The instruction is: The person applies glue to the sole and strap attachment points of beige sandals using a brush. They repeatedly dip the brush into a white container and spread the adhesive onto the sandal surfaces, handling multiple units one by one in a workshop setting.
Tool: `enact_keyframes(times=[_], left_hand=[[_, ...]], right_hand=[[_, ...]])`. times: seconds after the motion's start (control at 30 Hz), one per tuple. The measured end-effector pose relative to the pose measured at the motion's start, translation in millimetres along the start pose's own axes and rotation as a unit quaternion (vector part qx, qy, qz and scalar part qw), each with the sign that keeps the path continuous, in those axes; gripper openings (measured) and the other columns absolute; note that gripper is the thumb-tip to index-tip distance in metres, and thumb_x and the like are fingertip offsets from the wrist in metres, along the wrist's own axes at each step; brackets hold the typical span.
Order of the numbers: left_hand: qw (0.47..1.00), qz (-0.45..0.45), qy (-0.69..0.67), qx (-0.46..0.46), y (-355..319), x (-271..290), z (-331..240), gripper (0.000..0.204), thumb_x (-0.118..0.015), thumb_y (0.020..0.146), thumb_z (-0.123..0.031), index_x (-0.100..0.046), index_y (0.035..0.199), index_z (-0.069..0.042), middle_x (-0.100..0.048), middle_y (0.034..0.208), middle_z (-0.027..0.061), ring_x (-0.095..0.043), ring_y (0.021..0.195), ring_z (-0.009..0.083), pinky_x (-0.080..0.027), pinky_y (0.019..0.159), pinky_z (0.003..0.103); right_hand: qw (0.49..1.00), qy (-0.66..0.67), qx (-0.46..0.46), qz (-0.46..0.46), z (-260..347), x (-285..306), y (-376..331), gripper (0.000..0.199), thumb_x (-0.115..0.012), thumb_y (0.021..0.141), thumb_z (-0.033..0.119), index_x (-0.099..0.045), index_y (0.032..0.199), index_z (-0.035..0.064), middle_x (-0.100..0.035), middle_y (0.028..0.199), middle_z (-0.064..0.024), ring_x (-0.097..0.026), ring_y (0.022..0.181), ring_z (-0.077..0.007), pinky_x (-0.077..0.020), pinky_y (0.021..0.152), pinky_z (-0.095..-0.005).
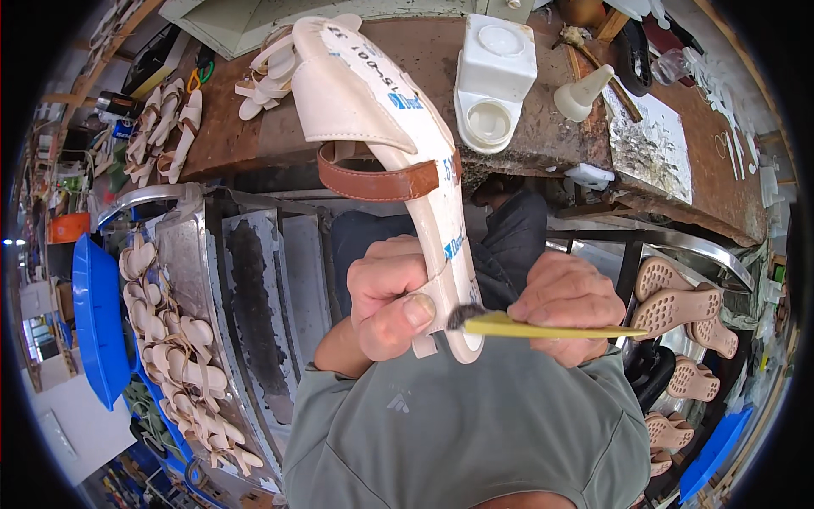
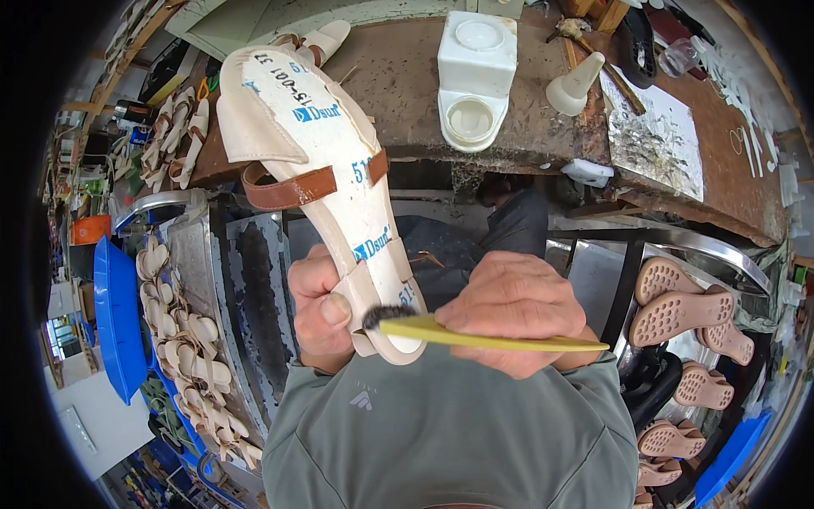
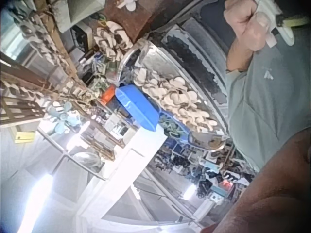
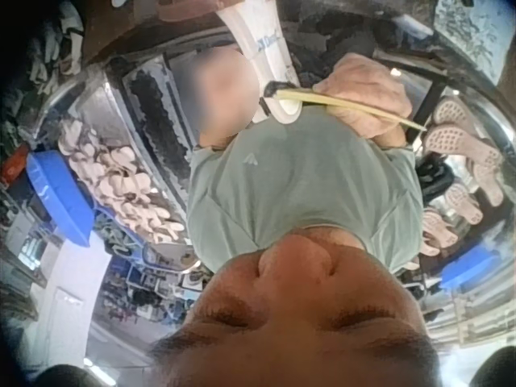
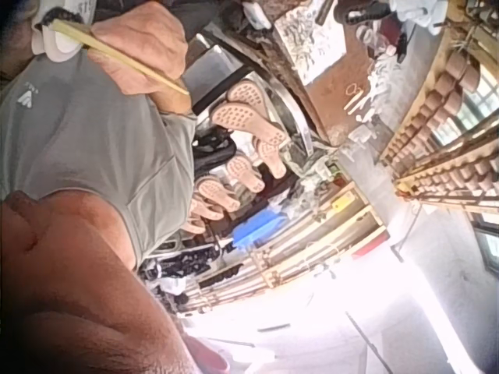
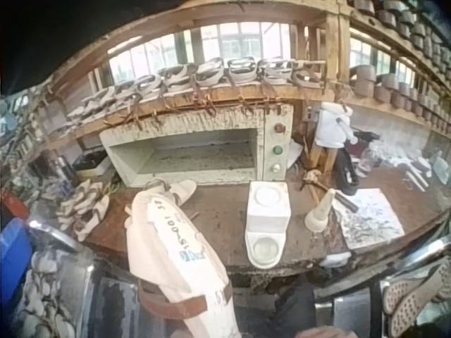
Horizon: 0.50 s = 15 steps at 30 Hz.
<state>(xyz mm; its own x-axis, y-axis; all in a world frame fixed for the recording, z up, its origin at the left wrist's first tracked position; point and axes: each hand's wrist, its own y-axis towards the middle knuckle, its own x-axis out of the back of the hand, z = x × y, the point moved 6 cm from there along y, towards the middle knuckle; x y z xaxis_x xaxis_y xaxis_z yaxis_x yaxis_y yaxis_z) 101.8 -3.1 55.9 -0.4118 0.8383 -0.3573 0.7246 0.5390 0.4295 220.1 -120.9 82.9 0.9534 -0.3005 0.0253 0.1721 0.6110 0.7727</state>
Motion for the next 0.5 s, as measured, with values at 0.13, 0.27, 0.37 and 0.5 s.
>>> enact_keyframes(times=[0.13,0.27,0.37,0.5], left_hand=[[1.000,-0.003,0.009,-0.029,2.2,-4.8,-3.2,0.026,-0.050,0.074,-0.017,-0.048,0.056,0.002,-0.055,0.056,0.0124,-0.048,0.045,0.0212,-0.037,0.044,0.033],[0.998,0.027,0.040,-0.030,-0.3,-3.5,-5.9,0.027,-0.051,0.073,-0.018,-0.050,0.057,0.003,-0.055,0.057,0.0130,-0.050,0.046,0.0220,-0.038,0.045,0.033],[0.997,0.014,0.058,-0.045,1.2,-0.9,-12.9,0.027,-0.051,0.073,-0.019,-0.050,0.058,0.004,-0.055,0.057,0.0134,-0.051,0.046,0.0224,-0.038,0.045,0.033],[0.996,0.025,0.058,-0.058,6.3,-5.8,-19.1,0.027,-0.051,0.074,-0.018,-0.051,0.058,0.004,-0.055,0.057,0.0139,-0.051,0.046,0.0224,-0.038,0.045,0.032]], right_hand=[[0.998,0.044,-0.035,0.025,0.5,6.8,2.0,0.019,-0.071,0.067,0.001,-0.065,0.084,-0.0045,-0.066,0.072,-0.0137,-0.061,0.055,-0.0206,-0.0435,0.045,-0.0290],[0.996,0.011,-0.079,-0.026,-13.9,12.6,18.7,0.015,-0.069,0.067,0.000,-0.065,0.081,-0.0026,-0.065,0.070,-0.0115,-0.057,0.051,-0.0205,-0.0414,0.044,-0.0302],[1.000,-0.029,-0.008,0.008,-4.9,7.4,19.4,0.016,-0.070,0.068,0.006,-0.063,0.080,-0.0013,-0.065,0.069,-0.0120,-0.059,0.053,-0.0211,-0.0402,0.046,-0.0318],[0.999,0.008,0.032,0.038,9.7,1.8,8.4,0.016,-0.072,0.067,0.007,-0.063,0.078,-0.0008,-0.065,0.069,-0.0118,-0.060,0.055,-0.0198,-0.0401,0.047,-0.0315]])
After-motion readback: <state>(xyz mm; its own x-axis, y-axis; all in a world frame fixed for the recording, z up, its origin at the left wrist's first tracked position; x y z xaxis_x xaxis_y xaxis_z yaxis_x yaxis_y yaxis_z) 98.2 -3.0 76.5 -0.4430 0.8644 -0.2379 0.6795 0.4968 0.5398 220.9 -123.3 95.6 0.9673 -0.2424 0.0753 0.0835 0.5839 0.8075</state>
